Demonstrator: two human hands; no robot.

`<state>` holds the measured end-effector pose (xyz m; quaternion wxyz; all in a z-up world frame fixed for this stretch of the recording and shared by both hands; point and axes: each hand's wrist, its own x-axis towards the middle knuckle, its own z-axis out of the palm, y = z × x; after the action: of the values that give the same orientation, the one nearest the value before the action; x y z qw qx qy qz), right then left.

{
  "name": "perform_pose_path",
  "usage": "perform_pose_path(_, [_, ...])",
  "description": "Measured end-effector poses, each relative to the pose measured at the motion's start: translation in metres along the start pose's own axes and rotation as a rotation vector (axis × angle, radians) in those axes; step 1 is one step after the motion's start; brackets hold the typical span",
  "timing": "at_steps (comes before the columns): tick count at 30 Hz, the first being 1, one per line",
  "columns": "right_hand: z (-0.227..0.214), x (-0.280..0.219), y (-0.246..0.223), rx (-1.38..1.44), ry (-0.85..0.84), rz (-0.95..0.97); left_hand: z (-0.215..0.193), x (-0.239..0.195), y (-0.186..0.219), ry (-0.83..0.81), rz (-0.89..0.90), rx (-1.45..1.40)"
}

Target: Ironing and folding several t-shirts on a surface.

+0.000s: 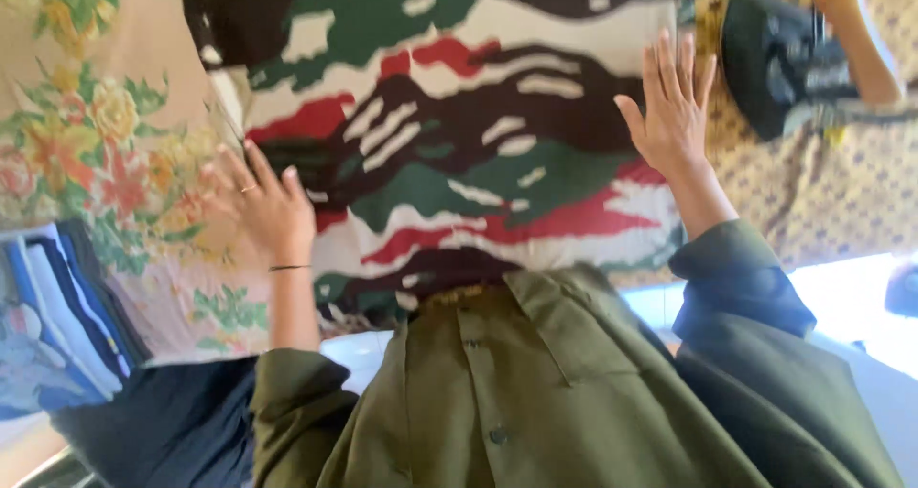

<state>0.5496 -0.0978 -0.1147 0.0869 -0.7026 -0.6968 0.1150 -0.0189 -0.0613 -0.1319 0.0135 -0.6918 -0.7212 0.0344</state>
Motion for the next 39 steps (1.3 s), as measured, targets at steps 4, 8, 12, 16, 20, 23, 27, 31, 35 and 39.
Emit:
perform_pose_path(4, [-0.009,-0.077,-0.035,0.006,0.045,0.000,-0.027,-0.073,0.070,0.104,0.046,-0.323])
perform_pose_path(8, [0.010,-0.138,-0.007,0.004,0.027,0.170,0.009,-0.124,0.068,0.077,0.079,-0.237])
perform_pose_path(12, [0.009,-0.150,-0.004,-0.015,-0.016,0.241,0.016,-0.122,0.073,0.044,0.058,-0.181])
perform_pose_path(16, [0.013,-0.164,-0.013,-0.032,0.076,0.163,-0.002,-0.139,0.107,0.133,0.106,-0.309])
perform_pose_path(20, [0.018,-0.184,0.000,-0.030,0.073,0.148,0.012,-0.165,0.130,0.063,0.228,-0.207])
perform_pose_path(23, [0.021,-0.174,0.045,-0.092,0.077,0.106,0.003,-0.165,0.132,0.028,0.205,-0.253])
perform_pose_path(27, [-0.017,-0.108,0.145,-0.124,0.286,0.042,0.011,-0.183,0.152,0.153,0.221,-0.291])
perform_pose_path(31, [-0.063,-0.027,0.236,-0.398,0.414,-0.111,0.021,-0.216,0.171,0.157,0.510,-0.392])
perform_pose_path(35, [-0.076,0.031,0.296,0.323,0.013,0.054,0.018,-0.241,0.161,0.127,0.574,-0.383])
perform_pose_path(39, [-0.099,0.036,0.255,0.629,-0.097,0.280,0.052,-0.261,0.142,0.190,0.582,-0.343])
